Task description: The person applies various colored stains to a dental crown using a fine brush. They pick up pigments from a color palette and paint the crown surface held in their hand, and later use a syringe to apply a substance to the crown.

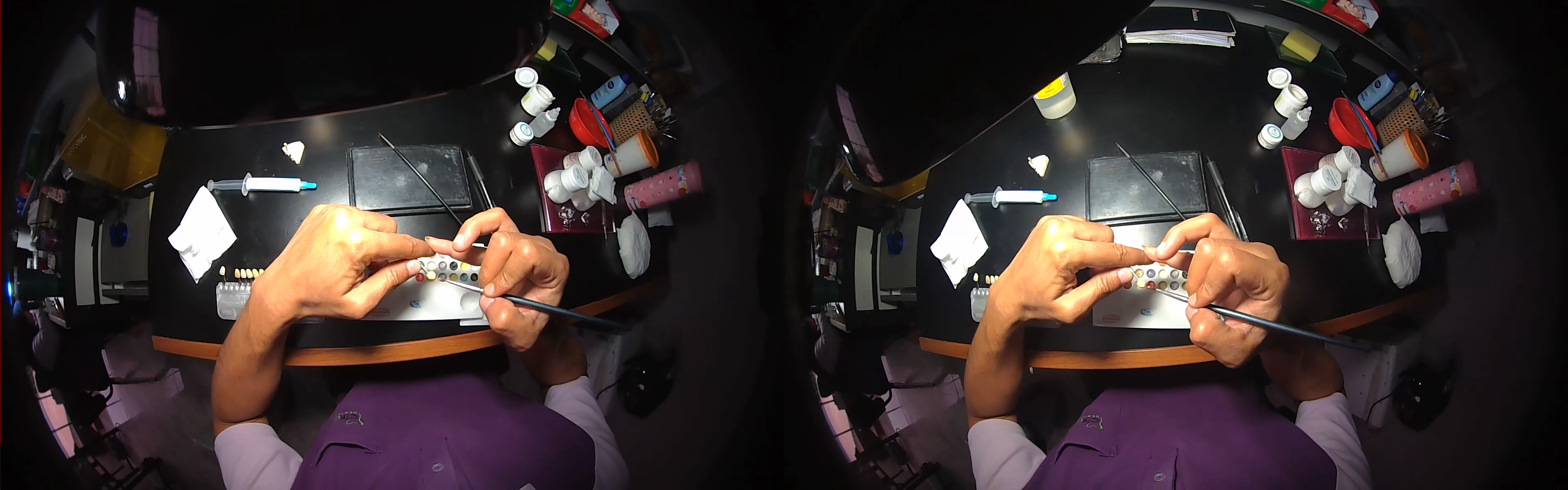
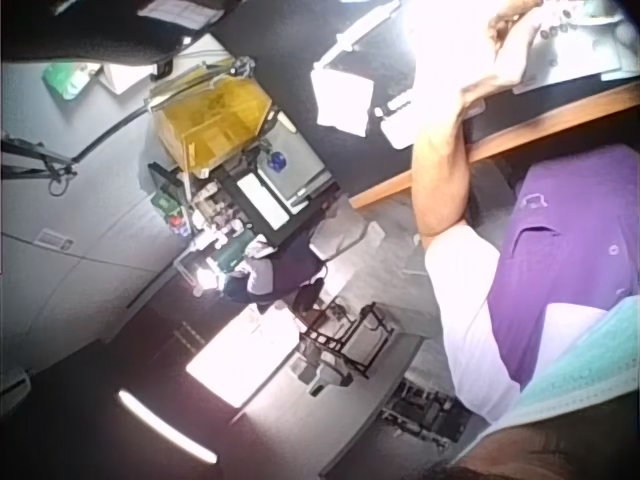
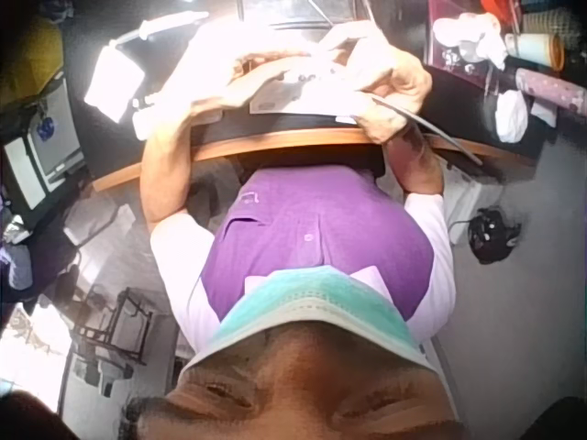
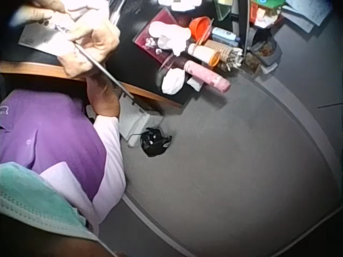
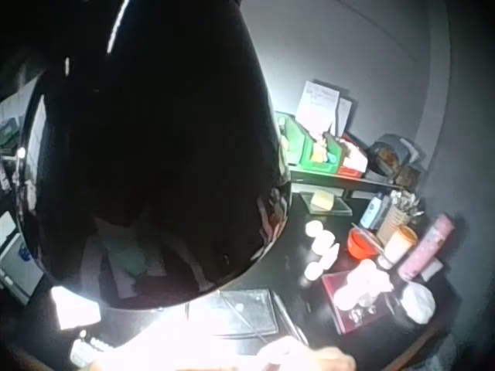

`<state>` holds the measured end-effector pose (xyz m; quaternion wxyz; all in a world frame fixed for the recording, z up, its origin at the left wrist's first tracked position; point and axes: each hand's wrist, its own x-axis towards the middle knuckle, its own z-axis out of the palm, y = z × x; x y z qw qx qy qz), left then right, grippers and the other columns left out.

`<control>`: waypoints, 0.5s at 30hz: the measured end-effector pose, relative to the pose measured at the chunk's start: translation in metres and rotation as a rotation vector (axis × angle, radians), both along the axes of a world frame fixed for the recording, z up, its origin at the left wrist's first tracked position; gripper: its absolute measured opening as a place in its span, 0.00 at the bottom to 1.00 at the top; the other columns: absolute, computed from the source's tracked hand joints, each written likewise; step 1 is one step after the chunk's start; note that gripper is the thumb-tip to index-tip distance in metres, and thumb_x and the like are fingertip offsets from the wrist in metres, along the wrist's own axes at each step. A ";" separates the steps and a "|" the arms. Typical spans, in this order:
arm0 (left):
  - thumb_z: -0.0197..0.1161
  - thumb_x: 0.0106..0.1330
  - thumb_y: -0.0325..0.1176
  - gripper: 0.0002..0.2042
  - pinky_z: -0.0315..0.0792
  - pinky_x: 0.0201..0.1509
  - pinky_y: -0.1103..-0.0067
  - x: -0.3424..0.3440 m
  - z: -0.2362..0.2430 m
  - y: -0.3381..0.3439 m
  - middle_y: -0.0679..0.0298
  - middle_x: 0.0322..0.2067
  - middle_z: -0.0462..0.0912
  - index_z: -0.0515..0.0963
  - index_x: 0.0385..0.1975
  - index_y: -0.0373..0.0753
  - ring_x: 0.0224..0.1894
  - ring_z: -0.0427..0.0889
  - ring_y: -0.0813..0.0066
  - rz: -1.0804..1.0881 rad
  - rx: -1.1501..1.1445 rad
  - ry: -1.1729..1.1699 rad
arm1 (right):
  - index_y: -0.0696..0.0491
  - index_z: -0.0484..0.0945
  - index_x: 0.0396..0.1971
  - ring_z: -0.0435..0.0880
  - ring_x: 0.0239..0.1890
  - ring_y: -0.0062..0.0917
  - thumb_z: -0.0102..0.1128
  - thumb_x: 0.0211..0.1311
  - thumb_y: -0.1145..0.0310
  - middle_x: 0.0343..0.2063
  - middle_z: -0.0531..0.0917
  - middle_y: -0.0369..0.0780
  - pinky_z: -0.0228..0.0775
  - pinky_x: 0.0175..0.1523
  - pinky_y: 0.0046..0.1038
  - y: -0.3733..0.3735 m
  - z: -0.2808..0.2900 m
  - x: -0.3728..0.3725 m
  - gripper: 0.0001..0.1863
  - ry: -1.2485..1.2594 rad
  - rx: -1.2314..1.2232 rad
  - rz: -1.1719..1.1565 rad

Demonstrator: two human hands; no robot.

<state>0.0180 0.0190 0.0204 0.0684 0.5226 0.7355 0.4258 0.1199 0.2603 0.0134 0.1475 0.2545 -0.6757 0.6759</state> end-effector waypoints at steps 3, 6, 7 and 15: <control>0.72 0.64 0.29 0.13 0.70 0.25 0.71 0.001 0.000 0.000 0.60 0.19 0.82 0.92 0.48 0.40 0.19 0.81 0.67 0.027 -0.012 0.017 | 0.53 0.75 0.23 0.82 0.46 0.36 0.60 0.46 0.80 0.20 0.77 0.34 0.82 0.62 0.52 -0.004 0.003 0.001 0.06 0.031 0.031 -0.037; 0.71 0.64 0.30 0.13 0.71 0.25 0.71 0.002 0.001 0.001 0.60 0.19 0.82 0.92 0.47 0.40 0.19 0.82 0.66 0.076 -0.045 0.052 | 0.53 0.75 0.24 0.80 0.45 0.34 0.61 0.49 0.79 0.20 0.76 0.35 0.78 0.68 0.61 -0.004 0.007 -0.001 0.05 0.157 0.179 -0.123; 0.71 0.64 0.30 0.13 0.71 0.25 0.71 0.003 0.001 0.001 0.61 0.19 0.83 0.92 0.47 0.40 0.19 0.82 0.66 0.106 -0.085 0.081 | 0.52 0.76 0.25 0.80 0.43 0.34 0.62 0.47 0.79 0.20 0.77 0.36 0.76 0.68 0.61 -0.004 0.007 -0.001 0.06 0.235 0.275 -0.177; 0.71 0.63 0.33 0.13 0.72 0.25 0.69 0.004 0.000 -0.001 0.60 0.19 0.84 0.92 0.47 0.40 0.19 0.83 0.63 0.187 -0.132 0.213 | 0.51 0.79 0.24 0.82 0.38 0.33 0.66 0.37 0.82 0.21 0.80 0.32 0.79 0.47 0.35 -0.014 0.011 -0.001 0.12 0.316 0.486 -0.324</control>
